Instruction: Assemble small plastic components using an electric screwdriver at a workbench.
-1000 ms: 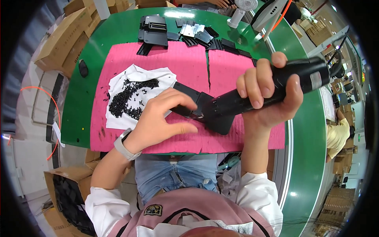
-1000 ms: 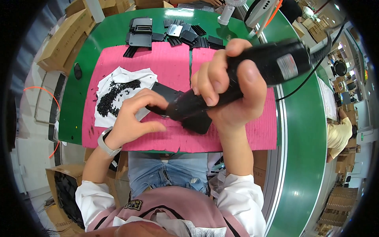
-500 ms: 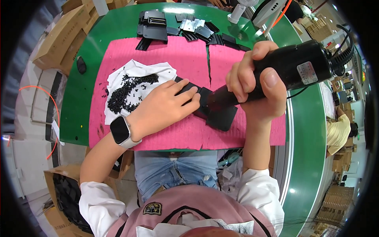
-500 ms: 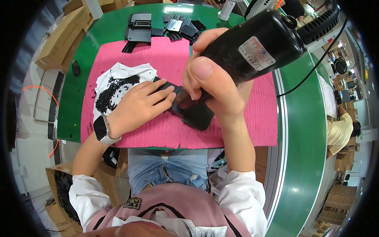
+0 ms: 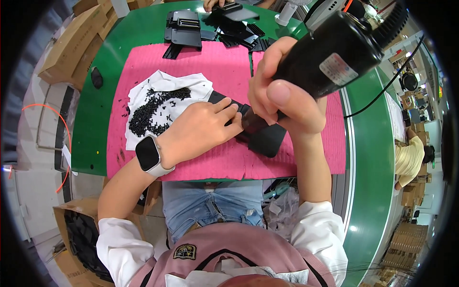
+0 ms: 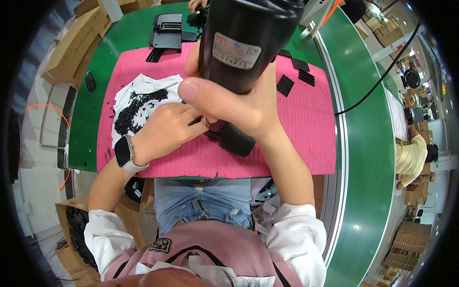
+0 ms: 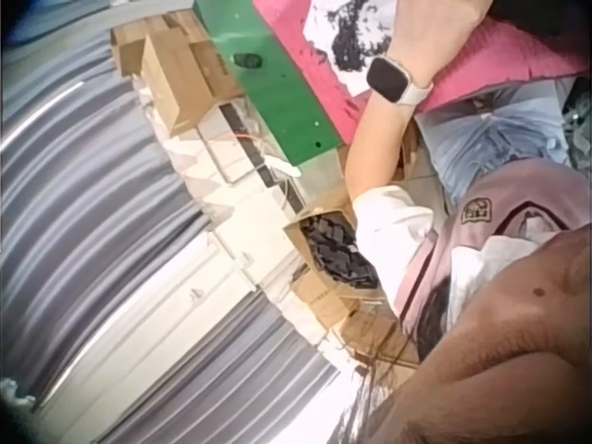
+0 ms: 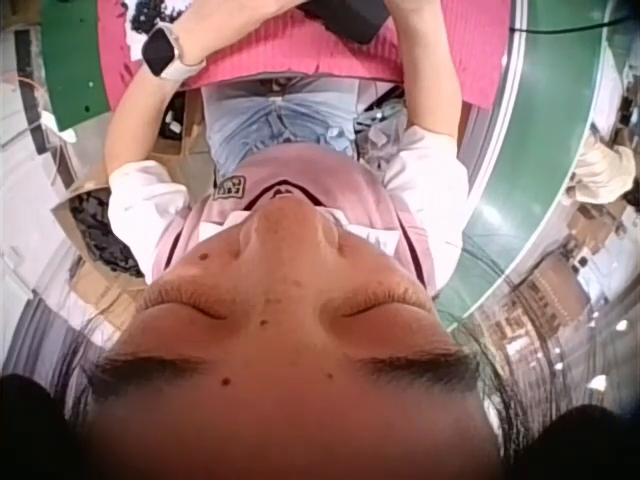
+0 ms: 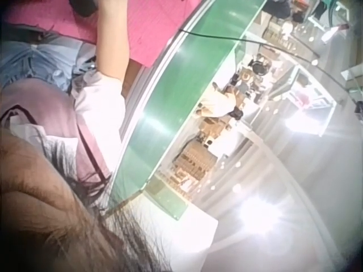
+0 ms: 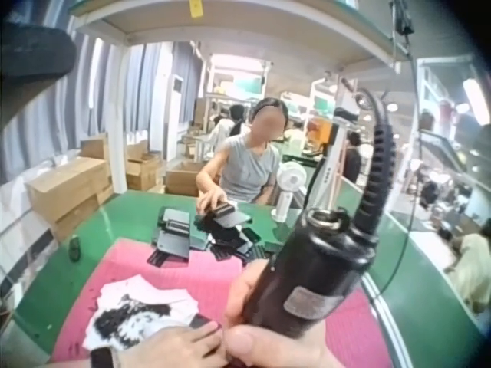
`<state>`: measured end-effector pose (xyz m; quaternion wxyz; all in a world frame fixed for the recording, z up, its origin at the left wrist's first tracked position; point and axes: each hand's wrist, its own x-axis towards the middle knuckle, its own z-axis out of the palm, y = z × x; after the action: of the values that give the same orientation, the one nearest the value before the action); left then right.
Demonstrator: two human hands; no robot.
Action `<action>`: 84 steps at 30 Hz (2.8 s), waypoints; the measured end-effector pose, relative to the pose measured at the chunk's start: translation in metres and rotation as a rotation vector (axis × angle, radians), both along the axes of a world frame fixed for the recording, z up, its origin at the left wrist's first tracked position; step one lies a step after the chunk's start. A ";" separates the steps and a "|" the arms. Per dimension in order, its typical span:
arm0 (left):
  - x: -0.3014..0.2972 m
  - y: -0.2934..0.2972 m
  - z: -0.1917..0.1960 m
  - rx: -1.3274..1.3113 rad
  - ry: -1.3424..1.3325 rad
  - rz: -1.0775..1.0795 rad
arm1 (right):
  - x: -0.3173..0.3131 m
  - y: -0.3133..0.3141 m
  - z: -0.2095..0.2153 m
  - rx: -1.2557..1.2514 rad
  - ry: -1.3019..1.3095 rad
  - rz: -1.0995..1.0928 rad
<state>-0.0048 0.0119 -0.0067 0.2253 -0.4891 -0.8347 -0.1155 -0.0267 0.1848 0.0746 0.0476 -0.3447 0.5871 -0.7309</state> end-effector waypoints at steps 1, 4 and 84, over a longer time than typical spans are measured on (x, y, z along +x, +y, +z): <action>0.000 0.000 0.000 0.000 -0.002 -0.001 | 0.000 0.000 -0.002 -0.025 0.024 0.024; 0.002 0.000 0.002 0.006 0.025 0.010 | 0.000 -0.002 -0.004 -0.056 0.031 0.032; 0.421 -0.470 -0.287 0.976 0.213 1.992 | -0.057 -0.049 -0.033 0.655 0.764 -0.582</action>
<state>0.4158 -0.4584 -0.2940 0.4560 0.5328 -0.6956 -0.1562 -0.0841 0.1362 0.0416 -0.2665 -0.3756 0.8287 -0.3181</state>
